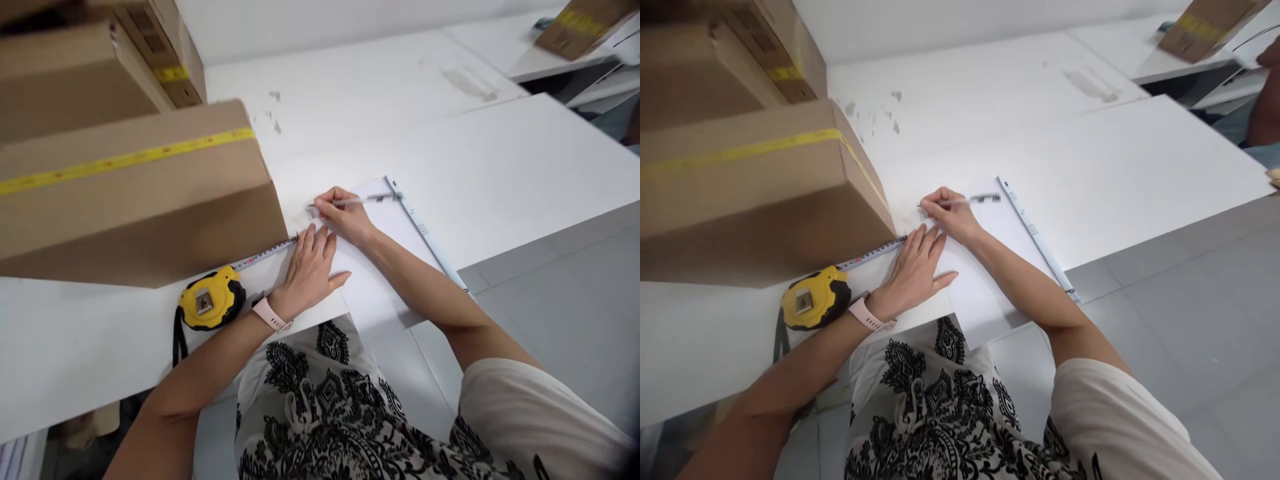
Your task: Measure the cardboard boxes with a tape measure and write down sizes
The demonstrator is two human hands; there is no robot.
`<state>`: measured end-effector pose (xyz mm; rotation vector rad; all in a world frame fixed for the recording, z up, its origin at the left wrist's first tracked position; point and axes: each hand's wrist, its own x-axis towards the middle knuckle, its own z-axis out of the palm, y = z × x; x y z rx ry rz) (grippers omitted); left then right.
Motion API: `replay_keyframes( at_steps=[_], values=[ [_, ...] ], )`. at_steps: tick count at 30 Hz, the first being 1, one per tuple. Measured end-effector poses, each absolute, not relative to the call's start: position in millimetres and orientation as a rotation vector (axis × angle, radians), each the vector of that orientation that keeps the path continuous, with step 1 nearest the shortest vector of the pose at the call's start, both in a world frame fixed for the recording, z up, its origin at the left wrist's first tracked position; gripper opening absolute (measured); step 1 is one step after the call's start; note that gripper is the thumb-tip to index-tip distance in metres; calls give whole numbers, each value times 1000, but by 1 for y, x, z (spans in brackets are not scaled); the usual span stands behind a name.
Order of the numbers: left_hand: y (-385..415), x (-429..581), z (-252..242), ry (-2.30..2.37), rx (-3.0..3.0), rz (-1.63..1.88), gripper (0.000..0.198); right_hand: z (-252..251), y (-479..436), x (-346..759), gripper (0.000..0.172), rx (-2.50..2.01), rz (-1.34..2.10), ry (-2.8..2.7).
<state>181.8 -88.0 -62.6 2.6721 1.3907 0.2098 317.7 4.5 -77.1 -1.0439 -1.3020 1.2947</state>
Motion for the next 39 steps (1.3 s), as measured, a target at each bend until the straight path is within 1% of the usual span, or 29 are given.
replay_keyframes(
  at_steps=[4,10,18,27,34,39],
  values=[
    [-86,183,-62,1370,2664,204,77,-78,5,319,43,-1112,1114,-1453],
    [-85,184,-61,1353,2617,223,76,-87,6,317,45,-1076,1135,-1498],
    [-87,186,-62,1357,2640,234,75,-90,5,313,35,-1166,930,-1555],
    [-88,187,-64,1372,2624,241,73,-83,0,312,27,-1184,878,-1652],
    [-88,187,-63,1364,2604,255,71,-83,1,312,27,-1171,883,-1674],
    [-88,187,-62,1368,2633,231,73,-81,0,312,28,-1174,909,-1667]
  ],
)
